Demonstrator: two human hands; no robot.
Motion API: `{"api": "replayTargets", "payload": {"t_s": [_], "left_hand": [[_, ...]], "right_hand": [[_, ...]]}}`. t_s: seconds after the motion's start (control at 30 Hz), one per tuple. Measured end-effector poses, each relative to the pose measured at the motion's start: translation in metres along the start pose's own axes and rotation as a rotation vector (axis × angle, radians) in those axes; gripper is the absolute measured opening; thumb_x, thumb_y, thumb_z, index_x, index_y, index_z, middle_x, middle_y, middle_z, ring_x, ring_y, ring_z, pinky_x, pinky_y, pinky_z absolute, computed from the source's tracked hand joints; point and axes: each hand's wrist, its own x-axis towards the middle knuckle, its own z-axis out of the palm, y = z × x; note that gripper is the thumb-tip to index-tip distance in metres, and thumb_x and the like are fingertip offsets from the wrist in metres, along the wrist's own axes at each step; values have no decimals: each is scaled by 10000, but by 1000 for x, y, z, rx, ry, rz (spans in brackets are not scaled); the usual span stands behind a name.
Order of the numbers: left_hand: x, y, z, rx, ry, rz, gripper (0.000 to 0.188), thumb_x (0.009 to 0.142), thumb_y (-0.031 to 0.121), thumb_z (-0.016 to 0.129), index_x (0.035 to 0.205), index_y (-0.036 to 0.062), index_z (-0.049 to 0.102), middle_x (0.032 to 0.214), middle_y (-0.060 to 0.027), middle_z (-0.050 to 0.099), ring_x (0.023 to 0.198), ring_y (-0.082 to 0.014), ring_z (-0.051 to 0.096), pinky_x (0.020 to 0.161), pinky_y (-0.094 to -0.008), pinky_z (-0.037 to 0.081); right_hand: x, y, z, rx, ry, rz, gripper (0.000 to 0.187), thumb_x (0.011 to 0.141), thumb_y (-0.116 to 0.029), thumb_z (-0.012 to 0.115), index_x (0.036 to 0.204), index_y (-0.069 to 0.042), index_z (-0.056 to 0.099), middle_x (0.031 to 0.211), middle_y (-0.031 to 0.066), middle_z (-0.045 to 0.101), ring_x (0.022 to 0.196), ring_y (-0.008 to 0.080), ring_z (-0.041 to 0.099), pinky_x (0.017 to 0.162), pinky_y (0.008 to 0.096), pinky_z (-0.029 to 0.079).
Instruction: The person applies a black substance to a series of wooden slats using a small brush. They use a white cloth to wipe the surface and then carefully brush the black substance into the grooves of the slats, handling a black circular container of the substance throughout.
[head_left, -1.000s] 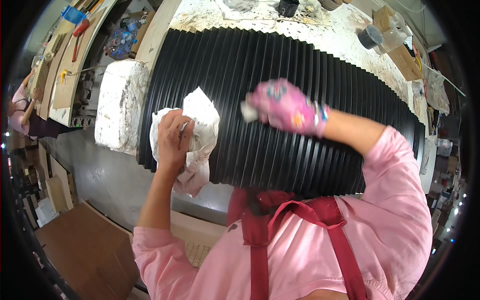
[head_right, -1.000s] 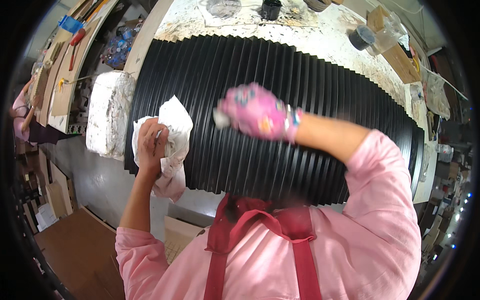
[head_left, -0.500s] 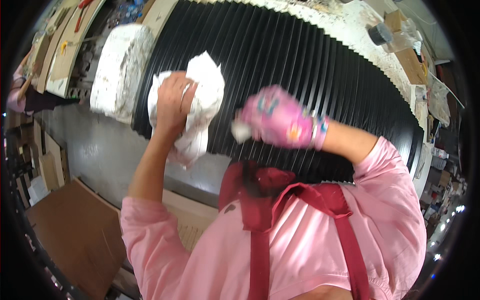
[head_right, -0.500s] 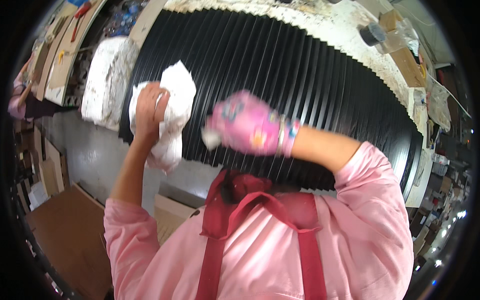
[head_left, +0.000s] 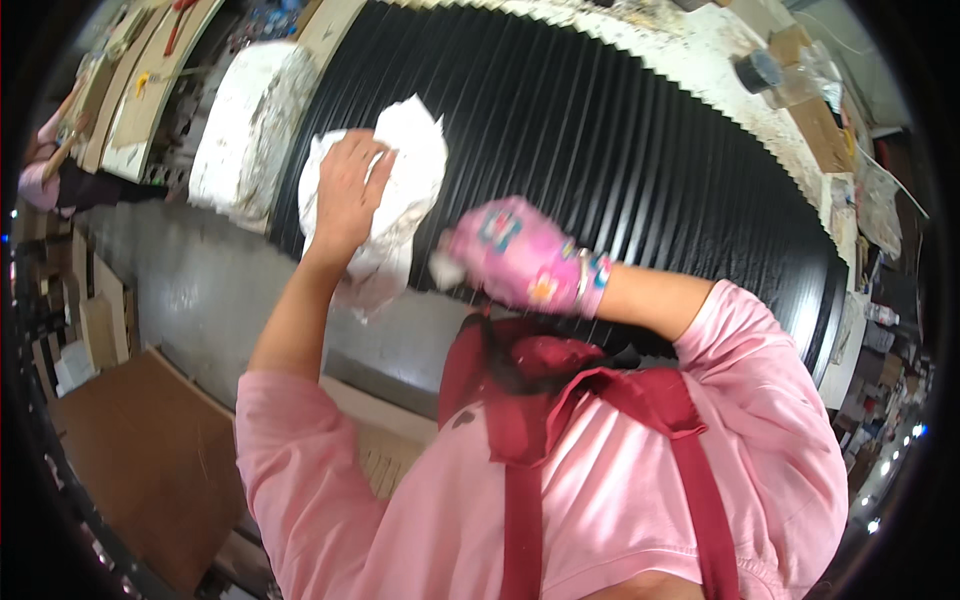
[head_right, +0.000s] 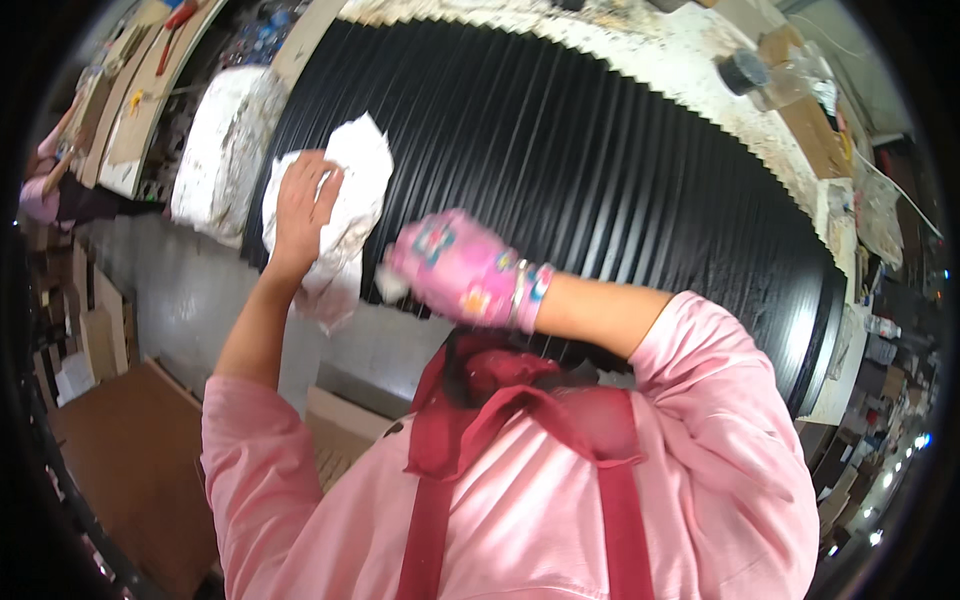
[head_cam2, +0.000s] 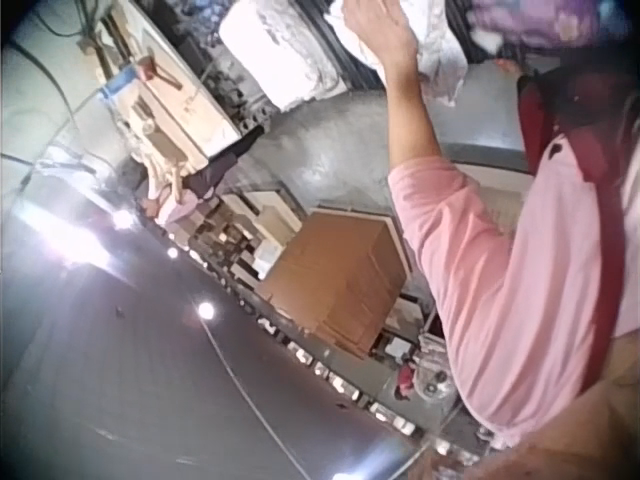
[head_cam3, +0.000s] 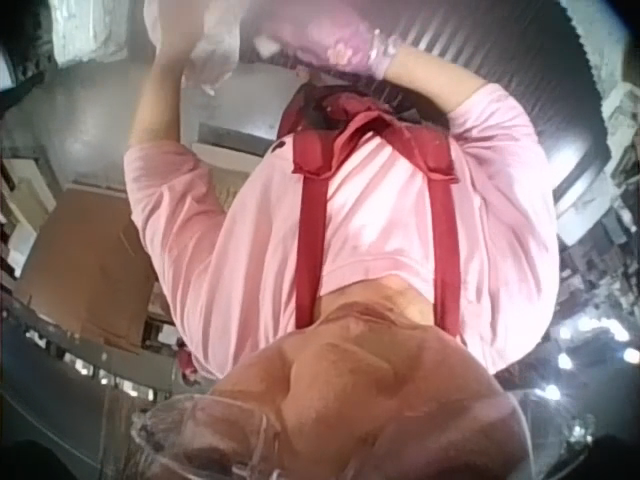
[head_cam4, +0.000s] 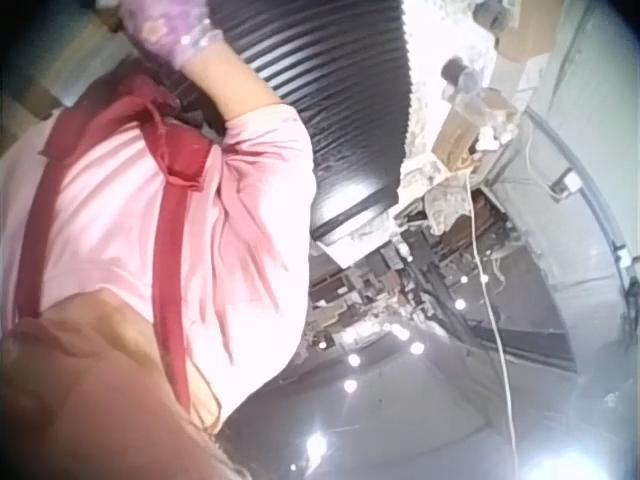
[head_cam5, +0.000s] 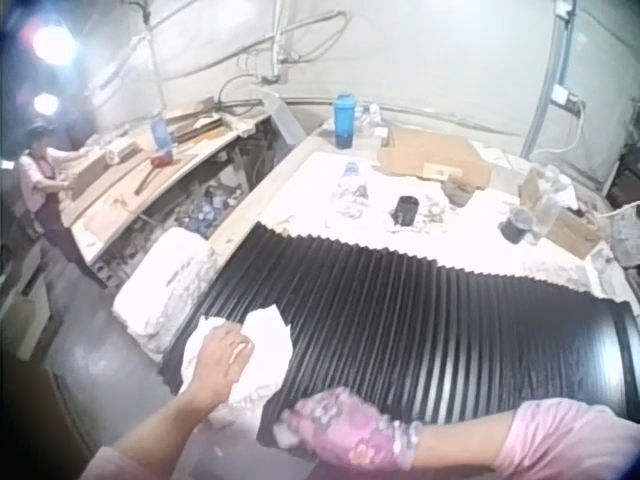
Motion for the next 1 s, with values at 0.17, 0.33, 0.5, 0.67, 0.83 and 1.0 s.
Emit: {"api": "replayTargets", "payload": {"t_s": [0.17,0.33,0.5,0.67,0.83,1.0], "left_hand": [[-6,2,-9,-13,-57,-98,141,928,153,537,930,28,602,985,-142,588,940,-343,542,837,-426,398],[5,3,8,-25,-77,-102,133,917,153,549,937,34,606,1019,-140,594,970,-339,544,854,-428,394],[-7,-2,0,7,-53,-115,120,897,156,565,920,45,607,996,-135,591,958,-334,544,838,-430,392],[-2,5,-4,-13,-46,-107,114,894,155,569,908,47,602,969,-130,585,929,-336,544,828,-427,387],[7,5,-2,-46,-70,-96,60,866,83,606,912,48,592,963,-119,582,932,-326,547,830,-414,391],[-5,2,-4,-9,-52,-132,88,855,50,625,934,51,585,979,-102,581,962,-313,555,853,-409,395]], "right_hand": [[5,35,-40,23,-289,-53,330,742,-252,716,1036,-126,638,913,57,632,859,225,648,787,342,522],[8,227,-95,-309,275,570,246,885,-225,663,1089,-90,637,862,125,643,811,277,661,722,367,551],[-5,157,-73,-241,-141,260,337,834,-151,686,1162,-112,614,946,63,656,924,216,654,809,371,530],[10,168,-98,-218,-151,123,341,833,-155,682,1162,-93,616,924,54,650,873,208,657,775,349,553],[4,231,-81,-309,152,333,364,814,-64,668,1170,-69,595,883,65,642,793,214,654,721,344,555],[1,114,-82,-151,-252,-108,261,777,-91,707,1033,-94,656,813,19,669,764,174,674,736,334,556]]}}
